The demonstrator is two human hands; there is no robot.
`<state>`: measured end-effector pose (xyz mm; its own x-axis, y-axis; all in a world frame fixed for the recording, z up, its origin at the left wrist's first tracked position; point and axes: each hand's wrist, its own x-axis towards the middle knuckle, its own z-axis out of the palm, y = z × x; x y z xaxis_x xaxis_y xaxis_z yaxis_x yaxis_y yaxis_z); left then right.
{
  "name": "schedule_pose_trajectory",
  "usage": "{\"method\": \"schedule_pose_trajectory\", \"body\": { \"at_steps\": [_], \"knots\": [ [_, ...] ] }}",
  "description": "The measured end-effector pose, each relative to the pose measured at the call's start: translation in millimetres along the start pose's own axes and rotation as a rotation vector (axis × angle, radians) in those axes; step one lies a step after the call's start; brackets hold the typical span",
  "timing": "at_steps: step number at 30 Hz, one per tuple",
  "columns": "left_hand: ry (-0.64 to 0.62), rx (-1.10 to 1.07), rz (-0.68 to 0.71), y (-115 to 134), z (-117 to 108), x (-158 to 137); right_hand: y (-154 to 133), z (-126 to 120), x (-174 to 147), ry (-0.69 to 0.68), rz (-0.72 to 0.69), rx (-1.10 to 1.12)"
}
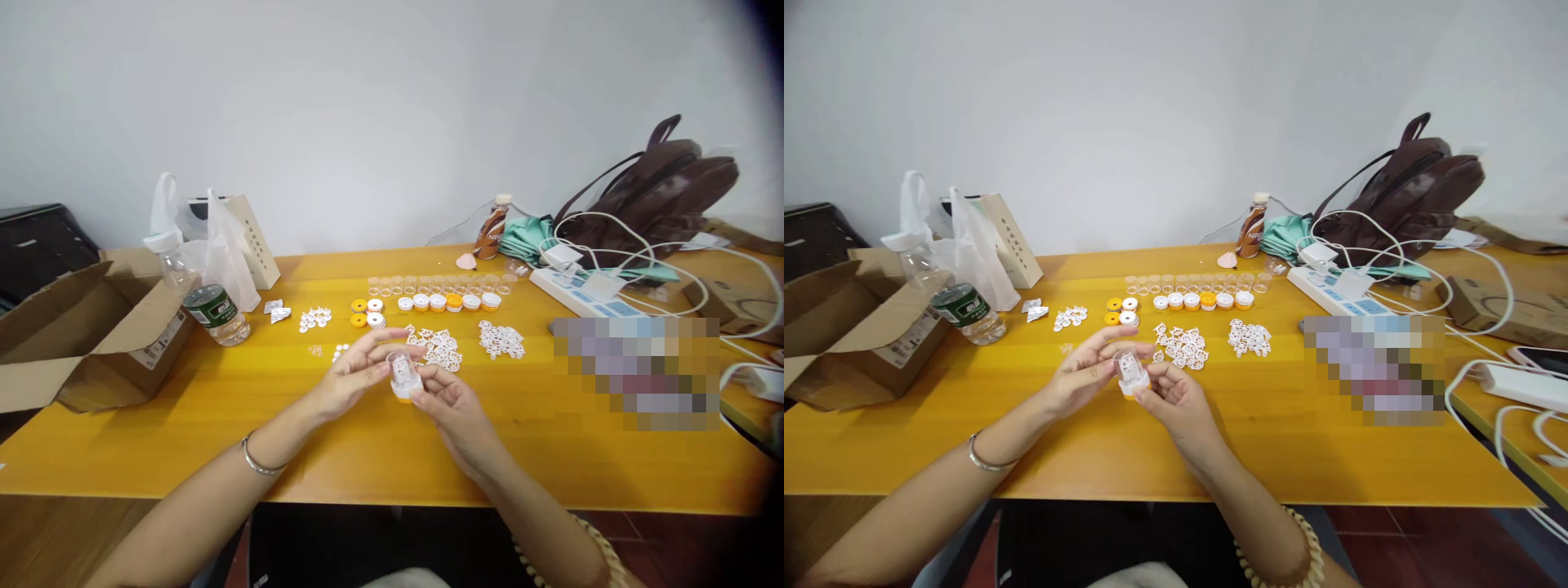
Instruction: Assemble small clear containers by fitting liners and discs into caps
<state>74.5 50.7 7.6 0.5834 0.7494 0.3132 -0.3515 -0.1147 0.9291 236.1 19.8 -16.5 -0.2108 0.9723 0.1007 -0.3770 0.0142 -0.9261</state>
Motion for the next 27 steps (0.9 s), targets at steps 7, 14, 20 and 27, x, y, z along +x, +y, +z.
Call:
{"method": "schedule_pose_trajectory", "body": {
  "at_steps": [7,14,20,27],
  "knots": [
    [0.048,0.020,0.013,-1.3,-0.4,0.6,-0.6,0.0,0.1,0.014,-0.011,-0.010],
    [0.100,0.001,0.063,-1.3,2.9,1.6,0.9,-0.5,-0.1,0.017,-0.030,-0.022],
    [0.026,-0.031,-0.010,-6.6,4.2,0.3,1.0,-0.6,0.1,0.022,-0.045,-0.060],
    [-0.026,-0.060,-0.021,-4.4,6.6,1.5,-0.4,-0.8,0.1,0.021,-0.004,-0.018]
  ]
}}
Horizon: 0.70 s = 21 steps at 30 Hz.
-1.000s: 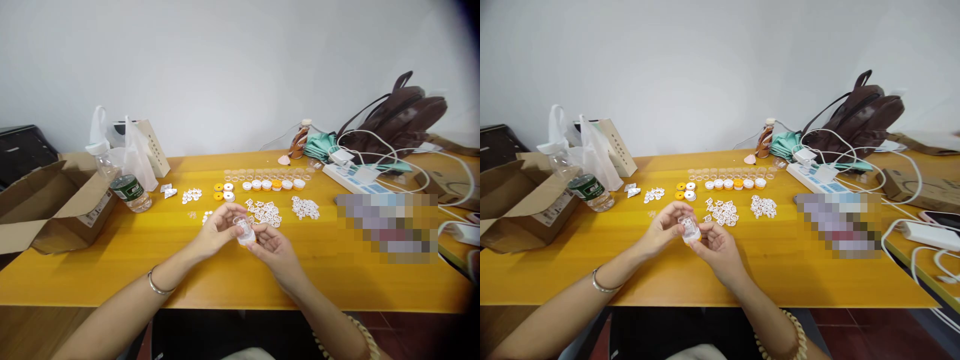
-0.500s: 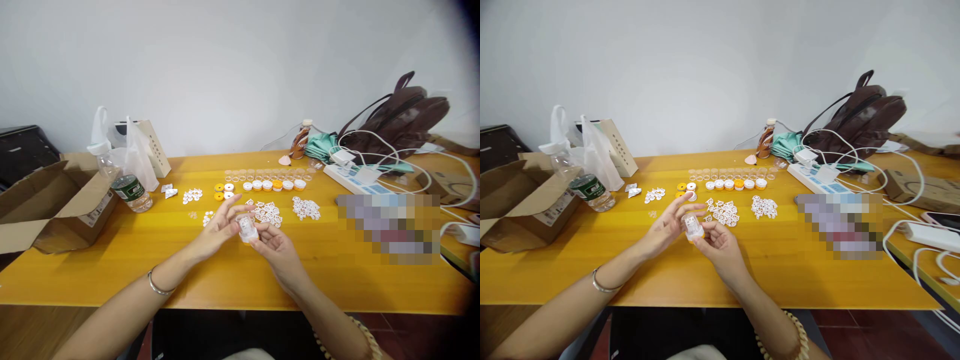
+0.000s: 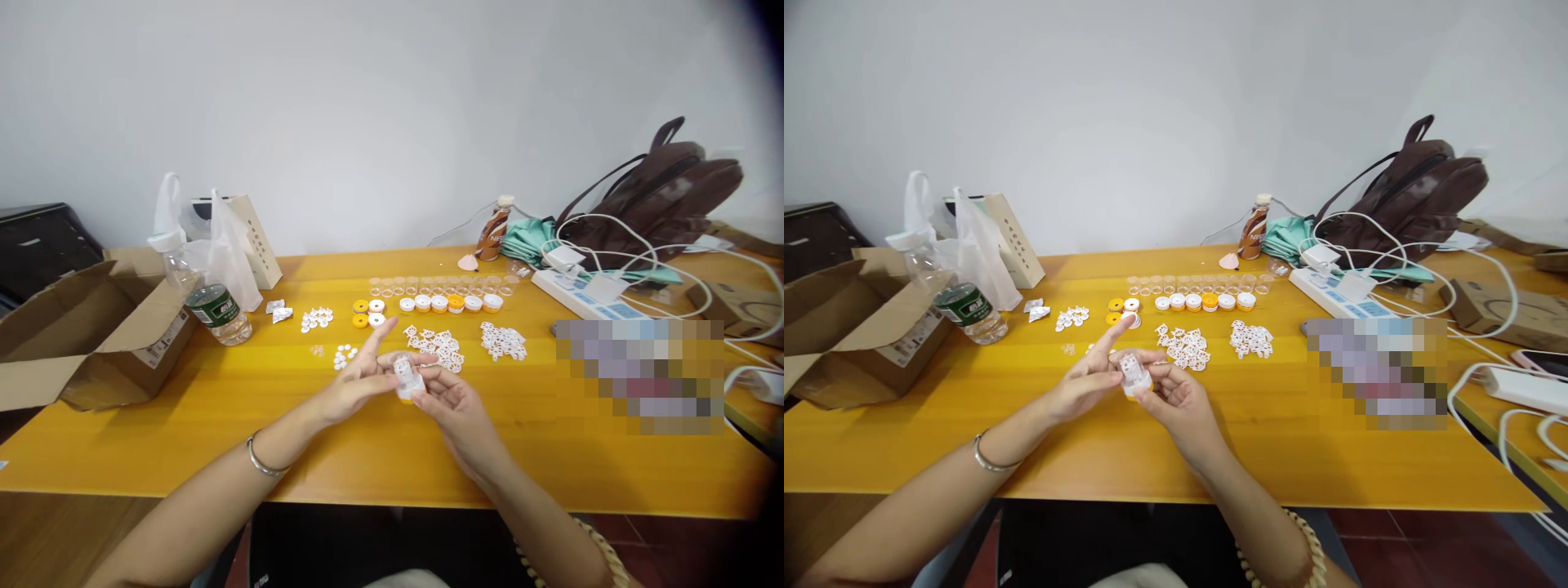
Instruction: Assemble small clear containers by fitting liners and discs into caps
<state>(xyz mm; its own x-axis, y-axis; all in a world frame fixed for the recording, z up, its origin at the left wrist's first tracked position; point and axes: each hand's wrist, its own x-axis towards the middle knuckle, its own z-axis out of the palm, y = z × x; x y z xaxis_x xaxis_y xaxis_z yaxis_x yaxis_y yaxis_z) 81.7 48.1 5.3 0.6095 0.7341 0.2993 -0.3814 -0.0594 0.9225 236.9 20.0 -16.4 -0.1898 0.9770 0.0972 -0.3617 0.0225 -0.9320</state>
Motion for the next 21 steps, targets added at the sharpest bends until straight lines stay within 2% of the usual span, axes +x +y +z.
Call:
{"method": "schedule_pose_trajectory", "body": {
  "at_steps": [1,4,6,10,14,18,21],
  "knots": [
    [0.002,-0.002,0.000,0.1,-0.2,0.1,0.4,-0.3,0.2,0.005,0.000,-0.006],
    [0.135,0.070,0.070,-1.7,-0.9,0.8,0.4,-0.5,0.3,0.025,-0.010,-0.025],
    [0.171,0.080,0.089,-2.7,-1.6,1.0,-0.7,0.1,0.1,0.015,-0.011,-0.027],
    [0.057,-0.013,0.004,-2.6,-2.1,0.8,-2.6,1.2,-0.5,0.006,-0.015,-0.027],
    [0.149,0.043,0.072,-3.8,-1.6,1.4,-1.0,0.3,-0.6,0.005,-0.015,-0.020],
    [0.064,-0.032,-0.007,-4.0,-0.8,1.0,0.4,-0.8,-0.2,-0.007,-0.018,-0.001],
    [0.099,0.006,0.049,-4.4,-0.1,0.0,-0.7,-0.3,-0.3,-0.005,-0.012,-0.011]
  ]
}}
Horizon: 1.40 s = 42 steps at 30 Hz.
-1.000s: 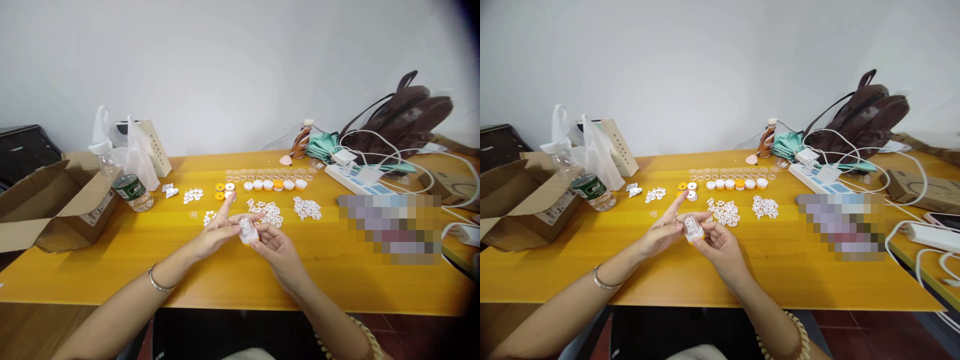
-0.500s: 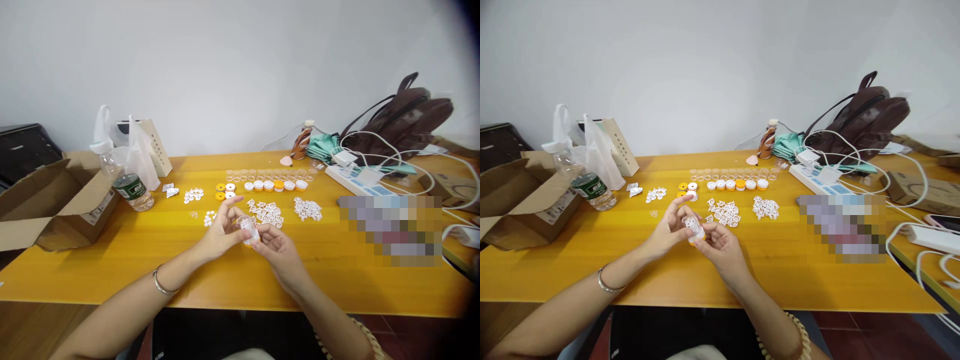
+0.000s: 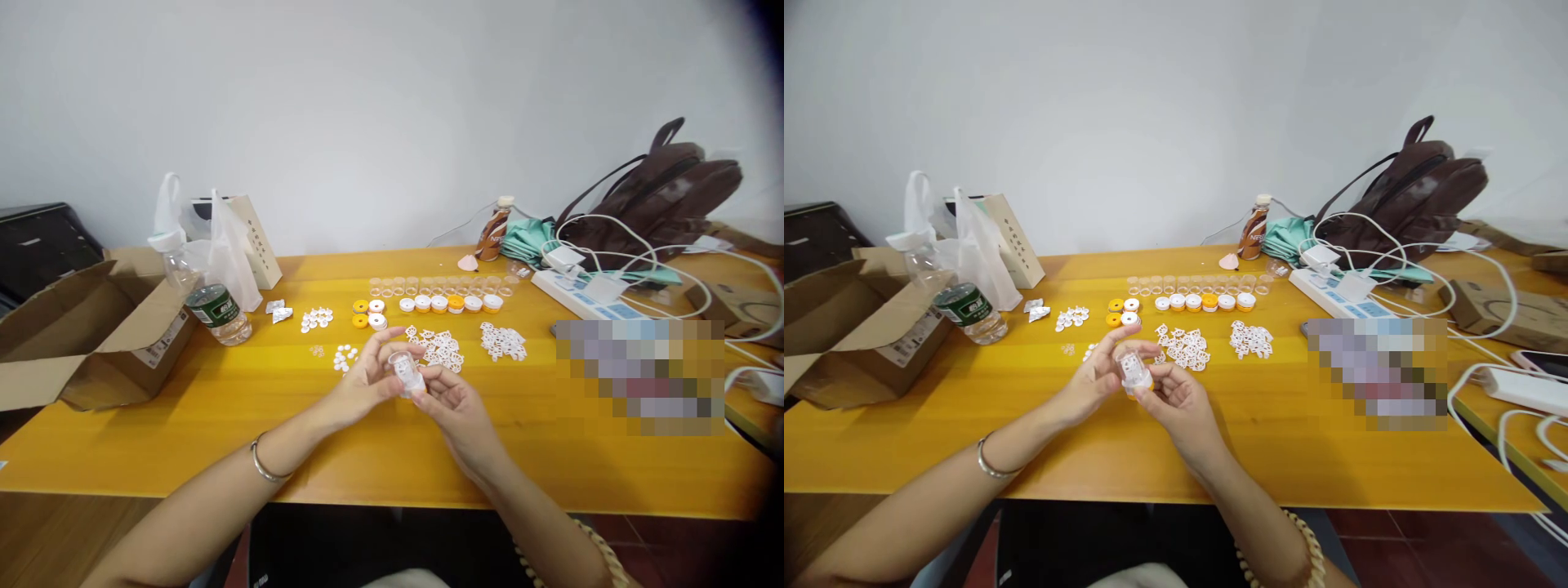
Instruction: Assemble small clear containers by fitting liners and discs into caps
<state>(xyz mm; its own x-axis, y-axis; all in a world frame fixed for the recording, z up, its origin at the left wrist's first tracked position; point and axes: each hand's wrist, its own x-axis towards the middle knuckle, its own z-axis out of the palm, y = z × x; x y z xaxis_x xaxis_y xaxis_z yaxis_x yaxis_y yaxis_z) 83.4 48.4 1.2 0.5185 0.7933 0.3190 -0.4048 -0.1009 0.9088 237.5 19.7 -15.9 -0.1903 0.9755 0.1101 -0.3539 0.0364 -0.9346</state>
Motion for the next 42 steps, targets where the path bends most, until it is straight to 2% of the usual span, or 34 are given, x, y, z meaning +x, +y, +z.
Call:
{"method": "schedule_pose_trajectory", "body": {
  "at_steps": [2,6,10,14,18,20,28,35,39,42],
  "knots": [
    [0.013,0.013,0.030,0.2,-0.1,-0.4,-1.1,0.6,-0.1,0.003,0.004,0.020],
    [-0.070,-0.090,-0.057,1.4,-1.4,0.6,-1.5,1.0,0.0,0.011,-0.007,0.023],
    [0.038,0.001,0.060,0.8,-1.3,1.6,-0.2,0.7,-0.1,-0.013,-0.006,0.035],
    [-0.062,-0.003,-0.033,3.4,0.4,0.1,0.4,0.7,-0.5,-0.032,-0.001,0.035],
    [0.056,0.146,-0.040,6.7,1.2,-0.1,0.2,0.0,-0.8,0.011,-0.026,-0.004],
    [0.067,0.221,-0.074,7.7,0.3,0.0,0.1,-0.5,-1.1,0.004,-0.019,0.000],
    [-0.089,0.164,-0.071,5.3,-11.6,-0.1,0.1,-0.7,-1.3,-0.042,0.022,0.065],
    [-0.286,0.297,-0.107,13.0,-19.1,3.9,0.6,-0.5,-0.2,-0.103,0.021,0.167],
    [-0.261,0.326,-0.059,14.9,-18.8,3.8,-1.4,2.2,-1.0,-0.075,0.044,0.236],
    [-0.229,0.291,-0.046,15.1,-16.1,3.0,-2.6,3.8,-2.7,-0.162,0.147,0.250]
  ]
}}
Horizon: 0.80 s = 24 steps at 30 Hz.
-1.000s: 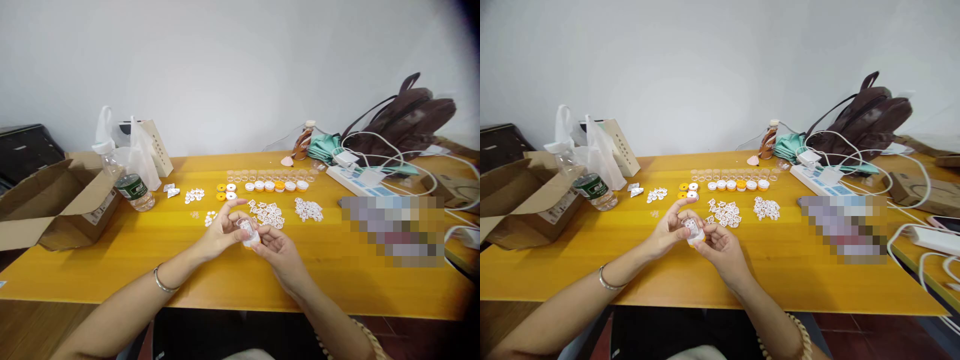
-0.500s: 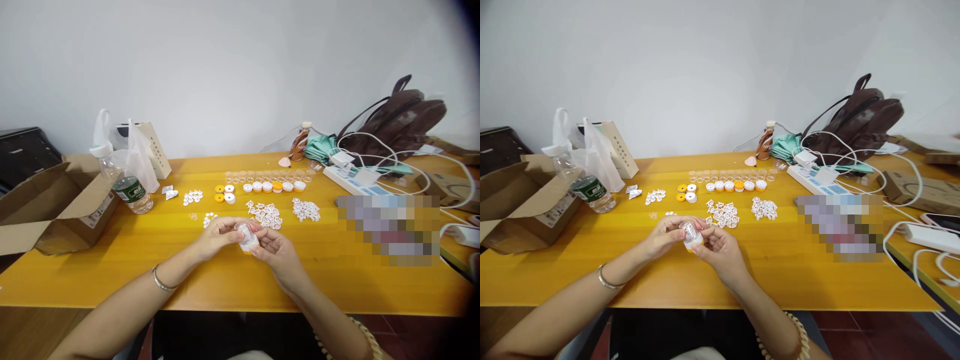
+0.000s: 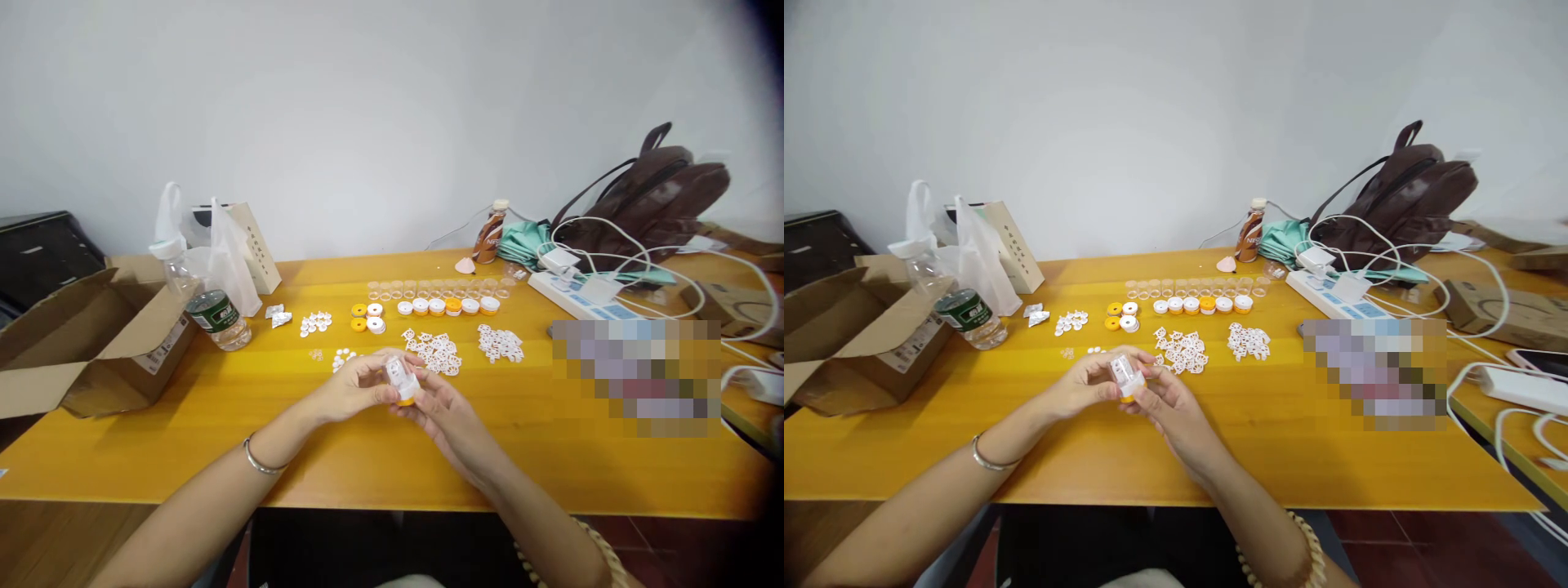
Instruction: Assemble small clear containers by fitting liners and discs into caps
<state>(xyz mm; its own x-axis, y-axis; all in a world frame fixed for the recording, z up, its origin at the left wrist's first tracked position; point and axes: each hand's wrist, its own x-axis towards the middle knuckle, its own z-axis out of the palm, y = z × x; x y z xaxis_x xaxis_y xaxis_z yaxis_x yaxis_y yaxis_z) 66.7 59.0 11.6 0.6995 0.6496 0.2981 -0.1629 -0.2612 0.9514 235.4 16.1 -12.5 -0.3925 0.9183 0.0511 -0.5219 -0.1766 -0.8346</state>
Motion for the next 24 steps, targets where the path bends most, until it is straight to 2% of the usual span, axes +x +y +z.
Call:
{"method": "schedule_pose_trajectory", "body": {
  "at_steps": [4,15,20,24],
  "knots": [
    [0.037,0.003,0.002,-0.7,3.5,0.2,0.2,-0.2,-2.2,-0.099,0.109,-0.010],
    [0.237,0.217,0.186,-11.2,16.4,1.1,1.8,0.4,-2.0,0.002,0.026,0.046],
    [0.347,0.313,0.191,-11.3,22.7,1.4,3.0,-0.1,-2.1,0.033,0.009,0.063],
    [0.404,0.303,0.137,-10.7,26.0,1.9,3.2,-0.5,-2.2,0.019,0.038,0.075]
  ]
}}
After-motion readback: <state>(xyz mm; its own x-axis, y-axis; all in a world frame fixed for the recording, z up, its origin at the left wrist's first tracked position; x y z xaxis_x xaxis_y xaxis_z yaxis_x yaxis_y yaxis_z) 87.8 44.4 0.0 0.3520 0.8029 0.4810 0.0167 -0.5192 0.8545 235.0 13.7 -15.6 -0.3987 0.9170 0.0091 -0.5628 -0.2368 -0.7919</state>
